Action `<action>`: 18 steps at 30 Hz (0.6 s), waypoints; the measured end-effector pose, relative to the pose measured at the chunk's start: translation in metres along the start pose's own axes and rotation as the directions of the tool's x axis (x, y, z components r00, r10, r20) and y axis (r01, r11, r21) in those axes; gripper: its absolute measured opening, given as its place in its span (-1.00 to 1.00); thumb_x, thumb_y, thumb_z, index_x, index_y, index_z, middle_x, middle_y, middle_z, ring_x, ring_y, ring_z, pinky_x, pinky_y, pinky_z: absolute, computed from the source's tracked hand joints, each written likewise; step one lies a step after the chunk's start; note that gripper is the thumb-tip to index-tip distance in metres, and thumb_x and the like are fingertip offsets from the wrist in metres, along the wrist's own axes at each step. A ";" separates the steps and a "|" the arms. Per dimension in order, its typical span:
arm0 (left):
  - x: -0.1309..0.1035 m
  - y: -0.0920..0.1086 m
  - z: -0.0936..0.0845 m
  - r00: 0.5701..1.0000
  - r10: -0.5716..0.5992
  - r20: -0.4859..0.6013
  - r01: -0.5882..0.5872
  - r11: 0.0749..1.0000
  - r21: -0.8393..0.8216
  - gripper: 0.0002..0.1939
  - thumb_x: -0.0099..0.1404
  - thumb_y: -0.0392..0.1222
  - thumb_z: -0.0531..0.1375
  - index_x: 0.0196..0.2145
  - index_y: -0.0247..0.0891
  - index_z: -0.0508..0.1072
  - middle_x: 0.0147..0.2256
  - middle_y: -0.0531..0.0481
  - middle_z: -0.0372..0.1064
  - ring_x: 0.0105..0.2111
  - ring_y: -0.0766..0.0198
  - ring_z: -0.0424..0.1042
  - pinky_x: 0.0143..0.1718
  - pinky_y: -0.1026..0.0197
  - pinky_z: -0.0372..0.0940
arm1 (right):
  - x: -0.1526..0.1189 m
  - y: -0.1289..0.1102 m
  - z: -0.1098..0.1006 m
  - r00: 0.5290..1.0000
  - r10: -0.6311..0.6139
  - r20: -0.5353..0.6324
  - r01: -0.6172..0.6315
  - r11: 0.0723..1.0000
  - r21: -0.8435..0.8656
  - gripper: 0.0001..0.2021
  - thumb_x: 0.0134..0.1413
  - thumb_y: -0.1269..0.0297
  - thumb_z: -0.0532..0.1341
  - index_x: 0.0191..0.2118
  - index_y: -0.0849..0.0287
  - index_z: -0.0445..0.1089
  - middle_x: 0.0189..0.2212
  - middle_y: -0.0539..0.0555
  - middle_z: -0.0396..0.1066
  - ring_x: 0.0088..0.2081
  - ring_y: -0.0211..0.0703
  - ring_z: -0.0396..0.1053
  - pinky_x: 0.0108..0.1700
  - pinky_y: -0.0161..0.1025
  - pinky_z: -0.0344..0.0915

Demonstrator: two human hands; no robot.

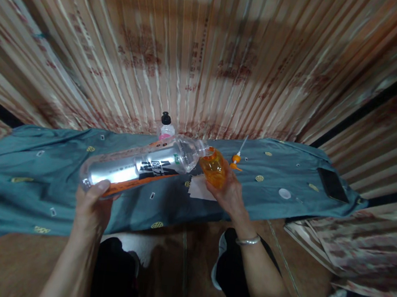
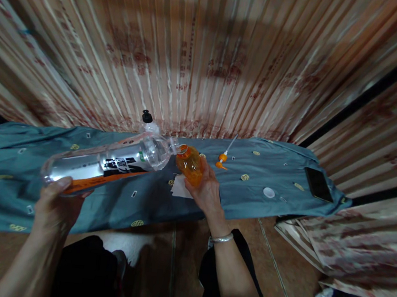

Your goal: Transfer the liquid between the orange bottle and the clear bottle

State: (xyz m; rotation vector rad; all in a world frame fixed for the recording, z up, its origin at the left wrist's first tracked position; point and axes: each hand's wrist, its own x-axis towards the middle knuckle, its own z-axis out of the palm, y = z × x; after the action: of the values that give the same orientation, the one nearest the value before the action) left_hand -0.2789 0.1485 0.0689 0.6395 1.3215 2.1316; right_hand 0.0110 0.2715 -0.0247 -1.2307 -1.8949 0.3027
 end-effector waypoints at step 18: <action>0.000 -0.002 -0.002 0.999 0.025 0.021 -0.025 1.000 0.011 -0.43 -0.27 -0.09 0.51 -0.19 -0.13 0.63 -0.24 0.04 0.57 -0.53 0.33 0.37 -0.70 0.37 0.18 | 0.000 0.000 -0.002 1.000 0.020 0.009 -0.020 1.000 0.018 -0.12 0.04 0.21 0.43 0.47 0.17 0.18 0.24 0.31 0.56 0.20 0.23 0.59 0.25 0.12 0.56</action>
State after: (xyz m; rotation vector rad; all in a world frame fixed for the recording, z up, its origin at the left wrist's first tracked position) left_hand -0.2795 0.1482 0.0662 0.6847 1.3219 2.1325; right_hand 0.0120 0.2714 -0.0234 -1.2393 -1.8844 0.3359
